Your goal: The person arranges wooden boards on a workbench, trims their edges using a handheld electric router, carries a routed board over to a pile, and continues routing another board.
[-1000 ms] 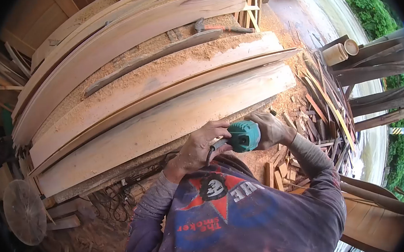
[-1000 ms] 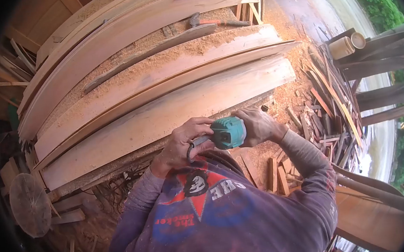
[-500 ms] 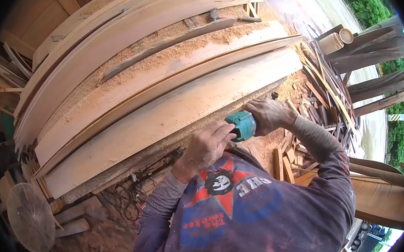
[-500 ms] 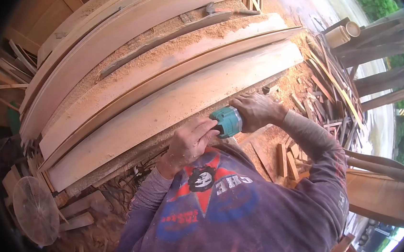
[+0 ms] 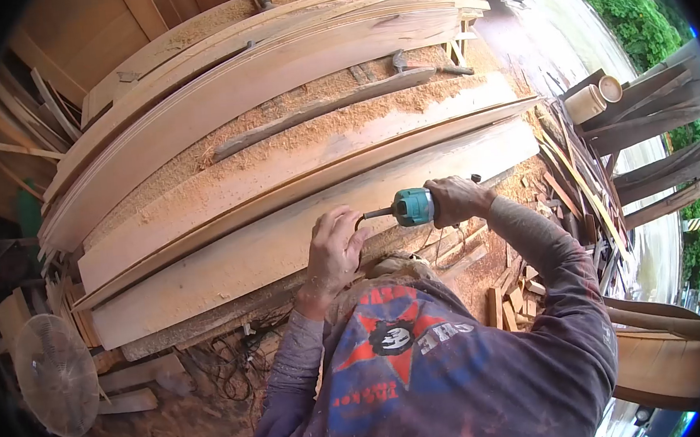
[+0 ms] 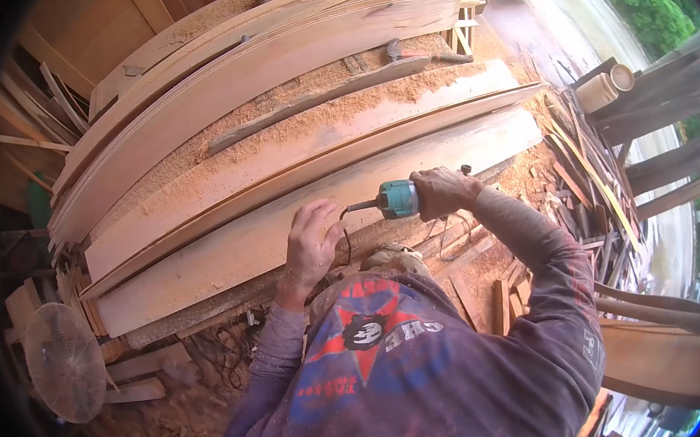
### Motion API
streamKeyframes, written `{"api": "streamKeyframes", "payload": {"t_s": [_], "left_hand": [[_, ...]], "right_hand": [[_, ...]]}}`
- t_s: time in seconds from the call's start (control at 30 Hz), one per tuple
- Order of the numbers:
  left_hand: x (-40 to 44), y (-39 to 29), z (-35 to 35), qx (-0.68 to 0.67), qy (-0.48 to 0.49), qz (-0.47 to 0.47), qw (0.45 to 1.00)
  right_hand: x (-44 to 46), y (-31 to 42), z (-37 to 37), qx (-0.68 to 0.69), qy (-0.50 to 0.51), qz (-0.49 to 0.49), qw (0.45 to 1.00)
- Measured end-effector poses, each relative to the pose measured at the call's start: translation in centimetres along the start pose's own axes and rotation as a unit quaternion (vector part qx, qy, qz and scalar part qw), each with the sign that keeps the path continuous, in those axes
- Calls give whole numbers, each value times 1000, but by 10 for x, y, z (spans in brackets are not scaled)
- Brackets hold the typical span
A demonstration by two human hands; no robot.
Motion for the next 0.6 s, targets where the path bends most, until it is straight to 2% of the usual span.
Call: {"api": "streamKeyframes", "payload": {"t_s": [0.07, 0.17, 0.33, 0.4, 0.43, 0.5, 0.53, 0.57, 0.6], "left_hand": [[6, 13, 21, 62, -39, 40, 996], [14, 46, 55, 165, -32, 80, 983], [24, 90, 74, 283, -42, 168, 943], [22, 109, 69, 247, -209, 238, 916], [20, 122, 66, 247, -191, 235, 921], [16, 139, 63, 249, -404, 331, 816], [21, 145, 57, 248, -393, 333, 820], [26, 144, 53, 149, -506, 384, 758], [26, 143, 47, 48, -609, 425, 668]], "right_hand": [[23, -36, 0, -19, 13, -19, 1000], [41, -76, 7, -35, 39, -33, 998], [64, -119, 7, 4, 58, 31, 998], [67, -129, 1, 29, 47, 35, 998], [68, -134, 0, 36, 24, 40, 998], [61, -131, -1, 39, 29, 10, 999], [58, -132, -4, 38, -11, 18, 999], [56, -131, -5, 33, -50, 29, 998], [52, -128, -3, 25, -48, 17, 998]]}}
Point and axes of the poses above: each hand's wrist, its own x-axis towards the middle knuckle, its own z-axis out of the back of the hand, y = z × x, the point moved 1 cm from there along x, towards the middle knuckle, and after that the axes turned 3 degrees about -z, right-handed, at the moved point
